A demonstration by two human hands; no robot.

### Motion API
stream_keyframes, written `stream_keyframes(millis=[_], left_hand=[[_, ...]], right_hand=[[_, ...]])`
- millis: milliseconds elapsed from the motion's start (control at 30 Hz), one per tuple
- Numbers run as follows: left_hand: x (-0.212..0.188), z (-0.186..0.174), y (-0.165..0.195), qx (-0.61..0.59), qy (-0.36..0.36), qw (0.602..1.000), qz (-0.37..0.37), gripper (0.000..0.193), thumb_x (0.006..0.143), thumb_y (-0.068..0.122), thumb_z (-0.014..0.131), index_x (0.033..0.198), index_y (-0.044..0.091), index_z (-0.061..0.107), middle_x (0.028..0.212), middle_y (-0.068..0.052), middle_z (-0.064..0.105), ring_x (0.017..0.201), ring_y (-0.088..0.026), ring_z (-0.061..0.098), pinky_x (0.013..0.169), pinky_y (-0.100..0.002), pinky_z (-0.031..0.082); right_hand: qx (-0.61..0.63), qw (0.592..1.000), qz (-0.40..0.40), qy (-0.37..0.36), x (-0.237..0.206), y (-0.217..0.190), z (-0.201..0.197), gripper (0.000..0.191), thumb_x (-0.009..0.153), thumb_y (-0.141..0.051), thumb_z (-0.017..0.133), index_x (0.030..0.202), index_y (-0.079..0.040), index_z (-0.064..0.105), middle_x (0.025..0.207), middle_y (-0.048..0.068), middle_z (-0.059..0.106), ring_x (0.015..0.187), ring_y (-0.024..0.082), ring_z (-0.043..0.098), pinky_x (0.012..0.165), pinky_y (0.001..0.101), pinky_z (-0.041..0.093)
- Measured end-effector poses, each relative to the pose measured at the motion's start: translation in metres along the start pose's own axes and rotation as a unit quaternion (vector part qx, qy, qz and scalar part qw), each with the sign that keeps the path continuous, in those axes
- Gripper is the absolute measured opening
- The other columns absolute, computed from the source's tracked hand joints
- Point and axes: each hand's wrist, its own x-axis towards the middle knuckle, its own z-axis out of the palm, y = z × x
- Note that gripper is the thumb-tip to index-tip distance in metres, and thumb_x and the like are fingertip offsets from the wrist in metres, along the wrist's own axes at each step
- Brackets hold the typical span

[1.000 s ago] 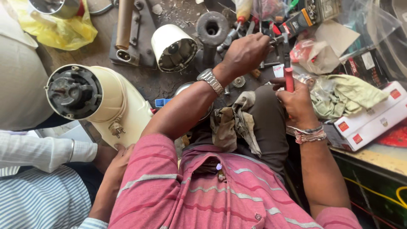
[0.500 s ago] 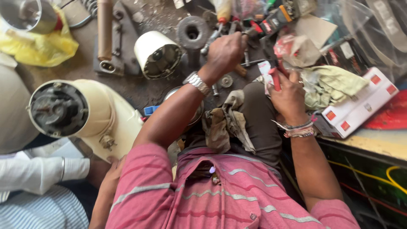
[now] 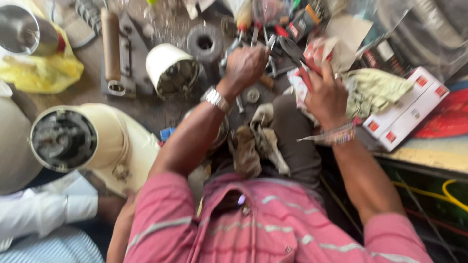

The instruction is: The person uses pliers to remove a metal ring from a blender blade assembly and then wipes the blade with a cloth. The person also handles a disassembled blender base and a metal container.

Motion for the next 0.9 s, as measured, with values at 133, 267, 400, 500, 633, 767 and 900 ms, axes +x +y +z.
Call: stream_keyframes(millis=[133, 267, 400, 500, 633, 767, 900], left_hand=[[-0.006, -0.002, -0.004, -0.042, 0.07, 0.994, 0.067, 0.016, 0.094, 0.022, 0.064, 0.082, 0.013, 0.059, 0.066, -0.009, 0.062, 0.059, -0.03, 0.063, 0.051, -0.046, 0.048], [-0.002, 0.002, -0.003, -0.004, 0.017, 1.0, 0.026, 0.025, 0.099, 0.023, 0.063, 0.079, 0.011, 0.055, 0.064, -0.011, 0.06, 0.057, -0.032, 0.062, 0.051, -0.047, 0.047], [-0.005, -0.004, -0.002, 0.012, 0.044, 0.999, 0.022, 0.021, 0.092, 0.024, 0.064, 0.077, 0.012, 0.057, 0.063, -0.012, 0.061, 0.059, -0.034, 0.064, 0.05, -0.049, 0.047], [-0.007, -0.007, 0.002, -0.02, 0.001, 1.0, 0.022, 0.025, 0.103, 0.025, 0.059, 0.085, 0.007, 0.058, 0.068, -0.014, 0.064, 0.061, -0.036, 0.064, 0.053, -0.05, 0.049], [0.004, -0.006, 0.009, -0.008, -0.024, 0.999, -0.045, 0.033, 0.099, 0.035, 0.058, 0.08, 0.009, 0.063, 0.068, -0.017, 0.067, 0.064, -0.039, 0.066, 0.057, -0.052, 0.05], [0.009, -0.015, 0.011, -0.114, 0.004, 0.978, -0.175, 0.044, 0.105, 0.041, 0.05, 0.082, 0.007, 0.066, 0.069, -0.016, 0.066, 0.065, -0.039, 0.064, 0.061, -0.051, 0.049], [0.01, -0.026, 0.016, -0.121, 0.027, 0.98, -0.156, 0.053, 0.107, 0.047, 0.046, 0.077, 0.008, 0.063, 0.063, -0.014, 0.063, 0.061, -0.037, 0.062, 0.061, -0.051, 0.045]], right_hand=[[0.064, 0.989, -0.054, 0.125, 0.0, -0.002, -0.004, 0.008, 0.106, -0.012, 0.072, 0.113, -0.008, 0.072, 0.12, 0.01, 0.062, 0.103, 0.034, 0.07, 0.087, 0.0448, 0.056], [-0.096, 0.993, -0.018, -0.063, 0.006, 0.007, -0.006, 0.023, 0.104, -0.032, 0.075, 0.095, -0.011, 0.077, 0.101, 0.013, 0.064, 0.077, 0.036, 0.066, 0.065, 0.0459, 0.053], [0.043, 0.997, -0.007, 0.062, 0.001, 0.009, -0.002, 0.01, 0.105, -0.019, 0.073, 0.109, -0.011, 0.077, 0.113, 0.011, 0.064, 0.086, 0.034, 0.068, 0.073, 0.0466, 0.053], [0.015, 0.998, -0.03, 0.05, -0.002, 0.015, 0.002, 0.01, 0.108, -0.021, 0.071, 0.108, -0.012, 0.072, 0.116, 0.011, 0.062, 0.094, 0.033, 0.069, 0.078, 0.0449, 0.055], [-0.011, 0.998, 0.042, -0.046, -0.008, 0.03, 0.008, 0.017, 0.1, -0.017, 0.073, 0.117, -0.013, 0.073, 0.118, 0.016, 0.063, 0.092, 0.037, 0.066, 0.076, 0.0487, 0.053], [0.29, 0.95, 0.1, -0.055, -0.029, 0.028, 0.022, 0.053, 0.085, -0.004, 0.065, 0.138, -0.007, 0.064, 0.129, 0.023, 0.057, 0.116, 0.044, 0.061, 0.096, 0.0504, 0.051], [0.306, 0.938, 0.132, -0.096, -0.044, 0.013, 0.037, 0.056, 0.082, -0.007, 0.068, 0.137, -0.008, 0.061, 0.125, 0.023, 0.057, 0.112, 0.045, 0.061, 0.095, 0.0506, 0.051]])
